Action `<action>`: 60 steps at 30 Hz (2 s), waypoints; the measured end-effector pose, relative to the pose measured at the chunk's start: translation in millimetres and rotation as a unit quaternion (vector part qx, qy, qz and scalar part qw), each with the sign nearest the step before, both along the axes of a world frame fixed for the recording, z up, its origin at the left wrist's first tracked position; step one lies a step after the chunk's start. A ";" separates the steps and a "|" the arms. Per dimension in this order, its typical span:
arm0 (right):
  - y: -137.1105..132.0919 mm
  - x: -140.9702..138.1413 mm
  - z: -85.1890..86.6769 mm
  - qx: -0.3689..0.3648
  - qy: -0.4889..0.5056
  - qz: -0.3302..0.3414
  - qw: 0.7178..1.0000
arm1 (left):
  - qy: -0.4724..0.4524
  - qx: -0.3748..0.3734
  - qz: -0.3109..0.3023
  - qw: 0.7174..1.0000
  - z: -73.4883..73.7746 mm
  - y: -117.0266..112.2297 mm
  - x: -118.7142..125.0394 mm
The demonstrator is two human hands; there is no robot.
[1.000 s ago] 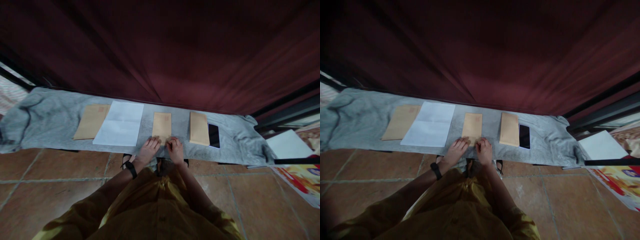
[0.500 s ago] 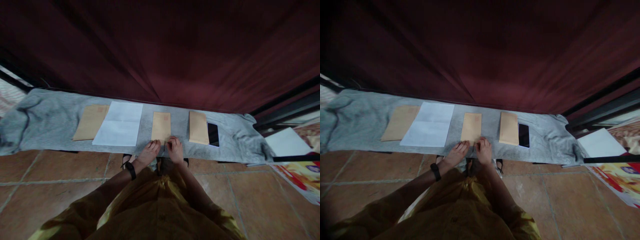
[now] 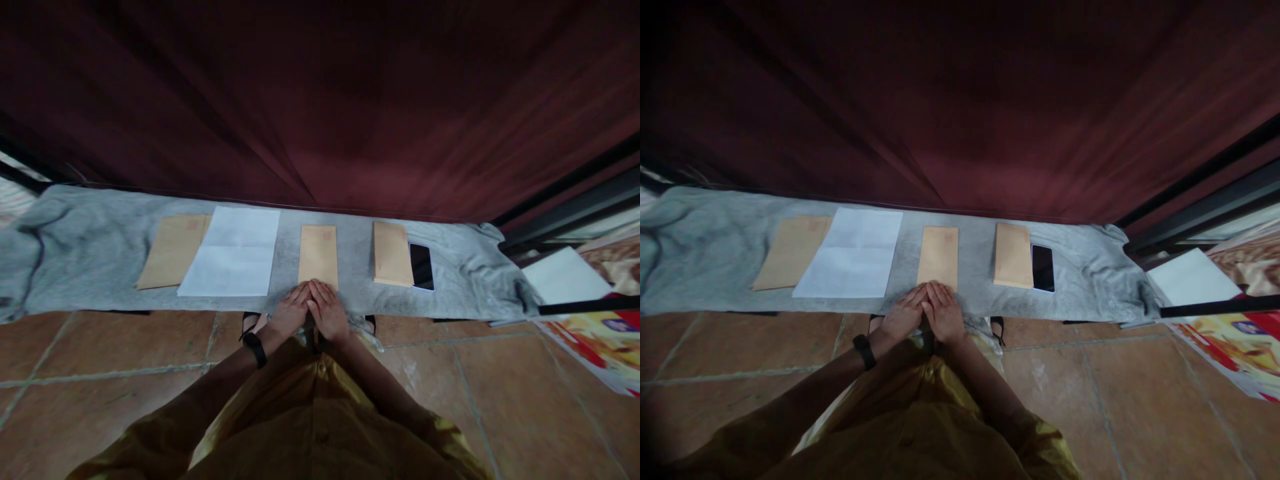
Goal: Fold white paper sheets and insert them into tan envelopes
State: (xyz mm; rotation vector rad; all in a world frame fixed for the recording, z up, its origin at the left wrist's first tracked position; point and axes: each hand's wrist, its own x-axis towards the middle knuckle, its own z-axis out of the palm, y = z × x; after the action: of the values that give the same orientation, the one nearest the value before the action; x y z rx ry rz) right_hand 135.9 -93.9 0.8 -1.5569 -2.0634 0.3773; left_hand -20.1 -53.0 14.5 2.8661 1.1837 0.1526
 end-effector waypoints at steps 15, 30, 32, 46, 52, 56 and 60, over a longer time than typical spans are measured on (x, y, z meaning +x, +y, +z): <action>-9.1 6.6 -1.6 -0.003 -0.099 -0.023 0.995 | -0.029 0.019 0.012 0.999 -11.0 -7.1 -4.1; -20.1 24.0 -7.9 0.012 -0.114 -0.056 0.992 | -0.047 0.035 0.030 0.998 -9.3 -10.7 -8.3; -21.5 28.2 -8.1 0.016 -0.112 -0.058 0.992 | -0.051 0.036 0.033 0.998 -7.8 -11.4 -8.8; -16.4 33.5 2.4 0.003 -0.089 -0.099 0.991 | -0.047 0.032 0.046 0.997 -7.2 -13.0 -12.1; 10.2 -5.8 13.3 0.023 -0.075 -0.018 0.997 | -0.018 0.030 0.044 0.998 -8.8 -13.0 -13.2; 23.0 -19.2 9.9 0.019 -0.081 -0.008 0.996 | -0.007 0.025 0.037 0.999 -12.7 -13.4 -14.0; 28.2 -15.7 4.5 0.020 -0.099 -0.008 0.995 | -0.016 0.025 0.032 0.999 -11.4 -14.1 -14.3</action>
State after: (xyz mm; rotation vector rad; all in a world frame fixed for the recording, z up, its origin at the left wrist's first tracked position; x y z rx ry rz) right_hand 120.2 -65.7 5.3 -1.6431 -2.1902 0.1821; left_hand -34.4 -67.1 3.1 2.8582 1.2837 0.2317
